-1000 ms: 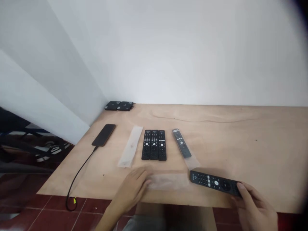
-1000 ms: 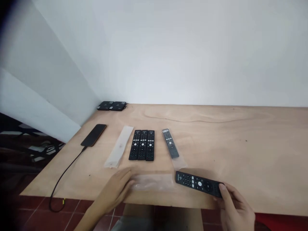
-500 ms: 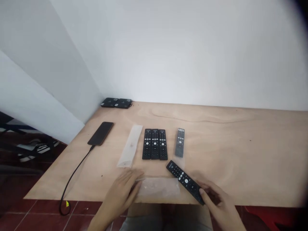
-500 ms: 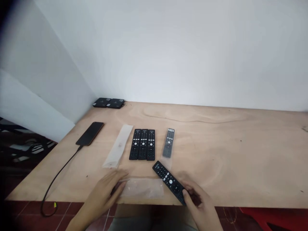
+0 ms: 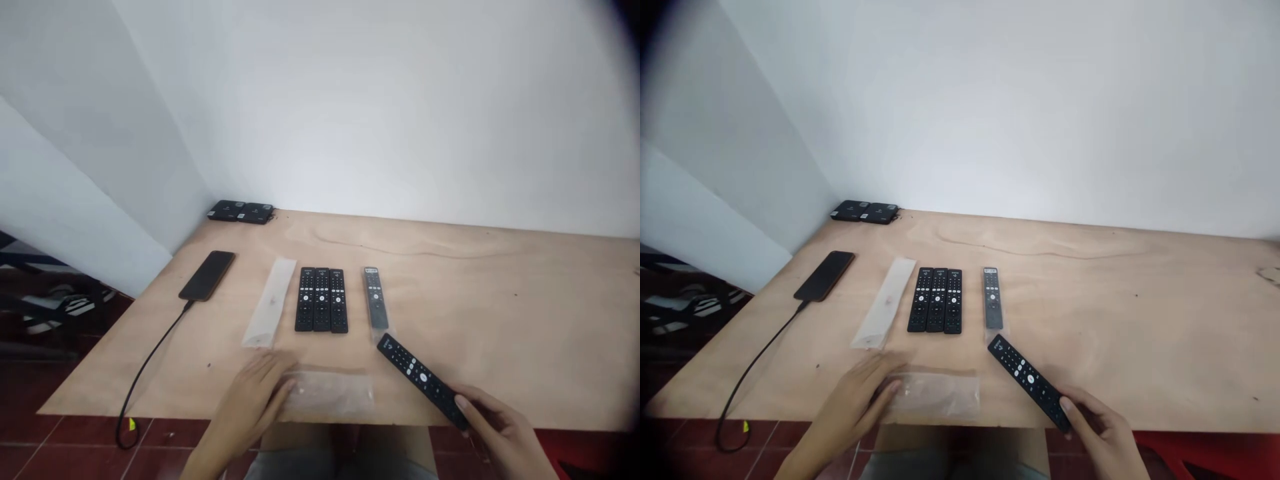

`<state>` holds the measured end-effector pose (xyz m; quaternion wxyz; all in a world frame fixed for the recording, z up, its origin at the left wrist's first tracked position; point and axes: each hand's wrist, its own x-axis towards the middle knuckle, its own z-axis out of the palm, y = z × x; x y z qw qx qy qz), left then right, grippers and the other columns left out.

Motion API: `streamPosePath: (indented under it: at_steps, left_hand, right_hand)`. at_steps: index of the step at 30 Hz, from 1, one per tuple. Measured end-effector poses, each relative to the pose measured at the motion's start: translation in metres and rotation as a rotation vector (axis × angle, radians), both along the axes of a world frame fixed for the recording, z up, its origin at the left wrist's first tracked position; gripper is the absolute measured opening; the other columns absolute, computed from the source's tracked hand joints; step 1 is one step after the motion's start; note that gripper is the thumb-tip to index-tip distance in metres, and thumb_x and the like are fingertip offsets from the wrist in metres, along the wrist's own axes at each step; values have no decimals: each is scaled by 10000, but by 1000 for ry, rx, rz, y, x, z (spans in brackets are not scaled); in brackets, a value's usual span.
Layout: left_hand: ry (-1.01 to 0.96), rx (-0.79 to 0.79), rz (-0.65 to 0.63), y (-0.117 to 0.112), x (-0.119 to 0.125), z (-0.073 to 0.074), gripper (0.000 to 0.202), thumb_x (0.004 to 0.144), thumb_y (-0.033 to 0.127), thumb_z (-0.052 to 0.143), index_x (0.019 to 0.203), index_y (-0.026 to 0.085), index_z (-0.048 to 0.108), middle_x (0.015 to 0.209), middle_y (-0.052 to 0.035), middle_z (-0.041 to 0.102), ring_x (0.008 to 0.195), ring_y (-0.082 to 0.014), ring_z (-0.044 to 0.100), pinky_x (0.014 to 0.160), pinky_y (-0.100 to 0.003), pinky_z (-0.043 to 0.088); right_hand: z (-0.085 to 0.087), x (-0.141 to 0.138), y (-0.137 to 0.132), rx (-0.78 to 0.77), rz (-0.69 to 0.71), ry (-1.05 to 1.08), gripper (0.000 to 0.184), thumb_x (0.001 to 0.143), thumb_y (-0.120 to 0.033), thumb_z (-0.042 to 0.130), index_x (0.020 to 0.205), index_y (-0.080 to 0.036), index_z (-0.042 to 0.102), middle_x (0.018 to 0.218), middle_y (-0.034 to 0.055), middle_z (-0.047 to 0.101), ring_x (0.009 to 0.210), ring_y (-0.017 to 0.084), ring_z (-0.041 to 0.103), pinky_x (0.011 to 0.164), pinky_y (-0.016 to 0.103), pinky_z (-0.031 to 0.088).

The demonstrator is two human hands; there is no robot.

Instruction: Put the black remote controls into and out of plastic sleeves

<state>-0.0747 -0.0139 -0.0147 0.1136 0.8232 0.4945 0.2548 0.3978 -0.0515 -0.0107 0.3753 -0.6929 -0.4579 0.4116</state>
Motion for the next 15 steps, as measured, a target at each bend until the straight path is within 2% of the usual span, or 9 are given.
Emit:
streamPosePath:
  at_steps: [3, 6, 8, 11, 15]
  left_hand:
    - [6, -8, -5, 0, -2, -1, 304, 1094, 368, 622, 1368, 275, 716, 1328, -86, 811, 1207, -303, 781, 1140, -489, 593]
    - [-6, -13, -18, 0, -5, -1, 313, 1090, 365, 625, 1376, 283, 724, 1337, -79, 810, 1214, -296, 780, 1151, -467, 585]
    - [-11, -13, -24, -1, -6, -2, 318, 1087, 360, 628, 1381, 280, 722, 1339, -75, 810, 1226, -296, 774, 1155, -464, 581]
    - [-15, -10, -27, 0, -5, -2, 312, 1087, 352, 630, 1378, 279, 717, 1341, -75, 808, 1233, -297, 769, 1144, -463, 585]
    - [-25, -9, -37, 1, -4, -3, 302, 1092, 338, 616, 1374, 281, 711, 1335, -74, 807, 1220, -288, 772, 1153, -462, 577]
  right_hand:
    - [-4, -27, 7, 50, -60, 62, 514, 872, -643, 827, 1157, -219, 889, 1203, 137, 862, 1049, 376, 826, 687, 341, 710]
    - [-6, -63, 24, 101, -29, 82, 502, 912, -631, 795, 1191, -221, 872, 1262, 142, 844, 1122, 373, 804, 760, 371, 713]
    - [-5, -86, 40, 157, -63, 94, 506, 919, -638, 781, 1162, -203, 870, 1212, 155, 854, 1087, 371, 808, 763, 394, 711]
    - [-2, -111, 65, 217, -86, 69, 516, 950, -633, 740, 1173, -181, 849, 1104, 156, 862, 905, 331, 814, 698, 403, 691]
    - [0, -133, 89, 297, -68, 44, 473, 1002, -585, 682, 1212, -176, 797, 1127, 159, 841, 967, 325, 803, 810, 441, 684]
